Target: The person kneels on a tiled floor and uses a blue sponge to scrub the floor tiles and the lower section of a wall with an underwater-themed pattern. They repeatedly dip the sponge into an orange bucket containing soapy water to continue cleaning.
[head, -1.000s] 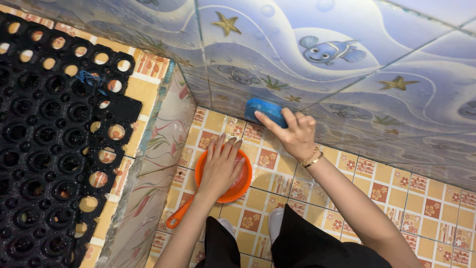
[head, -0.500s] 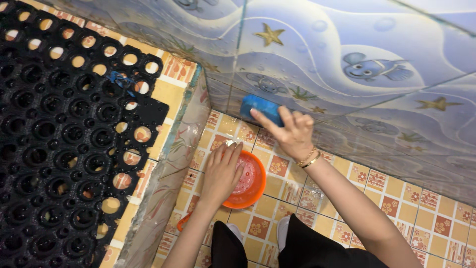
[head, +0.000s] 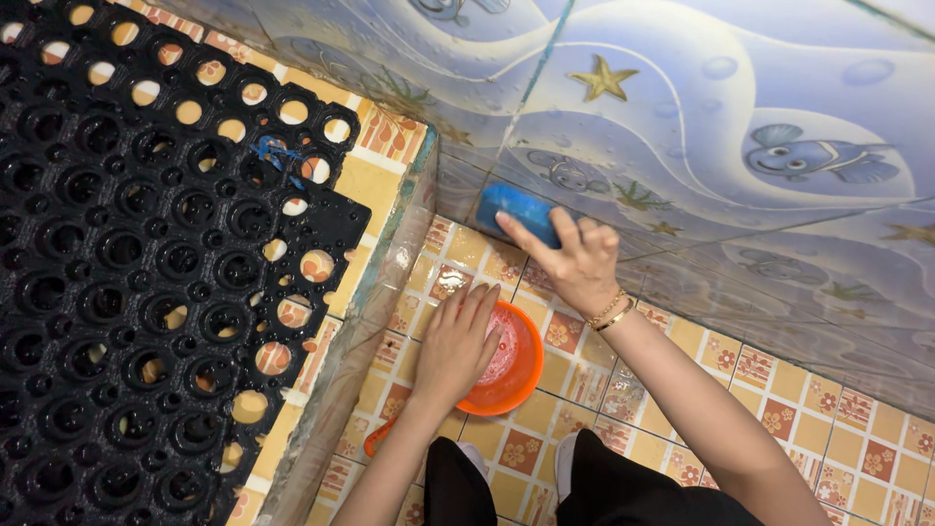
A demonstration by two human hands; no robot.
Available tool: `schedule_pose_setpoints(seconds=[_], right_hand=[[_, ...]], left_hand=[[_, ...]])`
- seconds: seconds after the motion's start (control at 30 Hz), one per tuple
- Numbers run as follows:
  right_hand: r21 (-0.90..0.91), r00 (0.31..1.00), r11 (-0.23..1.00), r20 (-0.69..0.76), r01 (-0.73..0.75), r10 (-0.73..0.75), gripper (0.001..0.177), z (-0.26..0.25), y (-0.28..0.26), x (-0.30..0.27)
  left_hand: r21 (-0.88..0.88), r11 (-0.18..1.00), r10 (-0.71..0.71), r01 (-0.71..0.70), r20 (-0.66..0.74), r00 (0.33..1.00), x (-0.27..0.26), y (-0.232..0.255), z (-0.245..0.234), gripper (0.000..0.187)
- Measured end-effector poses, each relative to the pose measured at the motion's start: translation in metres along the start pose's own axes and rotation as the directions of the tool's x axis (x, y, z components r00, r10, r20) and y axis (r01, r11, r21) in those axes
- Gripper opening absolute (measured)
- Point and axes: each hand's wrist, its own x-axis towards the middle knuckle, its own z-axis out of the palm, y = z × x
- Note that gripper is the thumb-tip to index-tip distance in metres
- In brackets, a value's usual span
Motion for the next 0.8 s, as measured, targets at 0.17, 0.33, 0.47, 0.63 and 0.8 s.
schedule_pose_setpoints(seconds=[0.17, 0.33, 0.47, 0.63, 0.8], right_hand=[[-0.023, 1.0, 1.0, -0.03, 0.0, 0.0, 0.062, -0.002, -0.003, 0.014], [0.086, 0.993, 0.995, 0.097, 0.054, -0.063, 0.06, -0.001, -0.008, 0.012], [0.028, 1.0, 0.999, 0.015, -0.028, 0.028, 0.06, -0.006, 0.005, -0.002], [-0.007, 0.998, 0.998, -0.029, -0.062, 0.062, 0.057, -0.008, 0.018, -0.028], [0.026, 0.998, 0.999, 0.032, 0.045, -0.045, 0.052, -0.002, 0.025, -0.058]], left_hand=[[-0.008, 1.0, -0.006, 0.006, 0.017, 1.0, 0.003, 0.0, -0.001, 0.057], [-0.008, 1.0, -0.005, 0.005, 0.019, 1.0, 0.004, 0.002, -0.003, 0.058], [-0.013, 1.0, 0.002, -0.002, 0.001, 1.0, 0.006, 0.004, -0.005, 0.058], [-0.005, 1.0, -0.002, 0.002, 0.01, 1.0, 0.007, 0.01, -0.003, 0.059], [0.028, 0.999, -0.017, 0.017, 0.005, 1.0, 0.006, 0.014, 0.005, 0.058]])
